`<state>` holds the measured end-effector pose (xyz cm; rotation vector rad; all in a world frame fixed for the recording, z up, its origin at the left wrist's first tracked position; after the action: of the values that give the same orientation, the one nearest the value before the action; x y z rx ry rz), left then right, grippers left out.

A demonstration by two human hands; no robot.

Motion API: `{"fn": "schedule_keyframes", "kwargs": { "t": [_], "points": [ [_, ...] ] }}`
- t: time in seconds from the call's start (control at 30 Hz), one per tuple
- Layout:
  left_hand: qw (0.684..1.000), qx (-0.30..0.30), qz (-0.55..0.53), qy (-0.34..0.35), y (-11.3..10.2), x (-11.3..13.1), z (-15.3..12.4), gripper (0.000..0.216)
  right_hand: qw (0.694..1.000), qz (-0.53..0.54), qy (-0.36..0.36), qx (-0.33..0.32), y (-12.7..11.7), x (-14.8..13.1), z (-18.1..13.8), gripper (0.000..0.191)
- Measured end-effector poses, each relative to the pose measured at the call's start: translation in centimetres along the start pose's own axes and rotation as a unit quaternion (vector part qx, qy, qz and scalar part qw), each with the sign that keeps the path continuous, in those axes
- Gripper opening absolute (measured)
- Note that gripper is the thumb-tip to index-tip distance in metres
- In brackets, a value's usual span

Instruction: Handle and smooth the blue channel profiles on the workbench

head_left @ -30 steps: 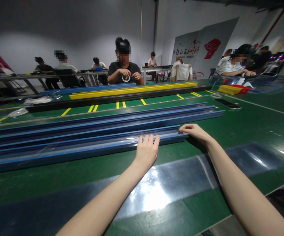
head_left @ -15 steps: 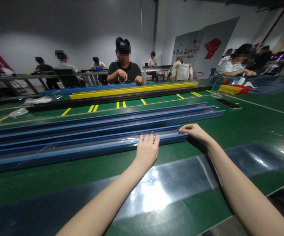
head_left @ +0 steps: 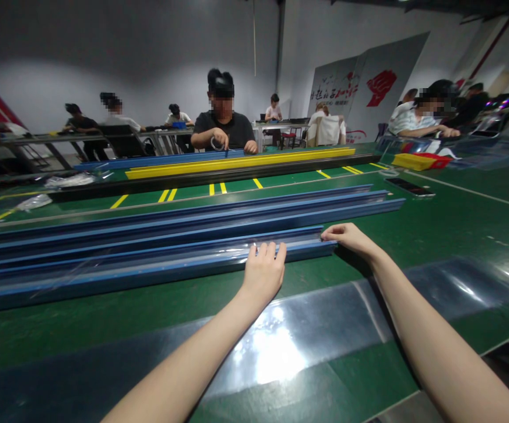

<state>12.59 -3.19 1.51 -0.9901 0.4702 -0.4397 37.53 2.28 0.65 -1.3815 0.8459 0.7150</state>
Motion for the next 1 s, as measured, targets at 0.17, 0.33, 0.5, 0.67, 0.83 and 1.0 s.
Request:
{"fn": "schedule_keyframes", "kwargs": {
  "t": [0.17,0.33,0.5,0.67,0.83,1.0],
  "points": [
    [1.0,-0.004,-0.005,-0.001,0.0,0.0,-0.1,0.037,1.0,-0.001,-0.005,0.003,0.0,0.0,0.0,0.033],
    [1.0,-0.008,-0.008,-0.003,0.0,0.0,0.0,0.037,1.0,-0.013,-0.012,0.006,0.0,0.2,0.1,0.03],
    [1.0,-0.009,-0.009,-0.006,0.0,0.0,0.0,0.037,1.0,-0.016,-0.021,0.003,0.0,1.0,0.6,0.025],
    [1.0,-0.001,-0.008,-0.005,0.1,0.0,0.0,0.037,1.0,-0.003,-0.026,-0.002,0.0,1.3,0.7,0.021],
    [1.0,0.001,-0.011,-0.005,0.2,0.0,0.0,0.037,1.0,0.007,-0.022,0.002,0.1,1.1,0.6,0.021],
    [1.0,-0.001,-0.016,-0.009,0.2,-0.1,0.0,0.036,1.0,0.016,-0.024,0.001,0.2,1.0,0.5,0.022]
  ]
}}
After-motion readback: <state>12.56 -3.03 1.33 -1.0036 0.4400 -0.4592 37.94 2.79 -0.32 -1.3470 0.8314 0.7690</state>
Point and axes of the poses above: each hand's wrist, its own z-axis towards the middle knuckle, its own y-axis out of the palm, x = y × z, the point moved 2 cm from there along z, towards the middle knuckle, and after that the axes turned 1 degree about x, right-handed, at the moved point
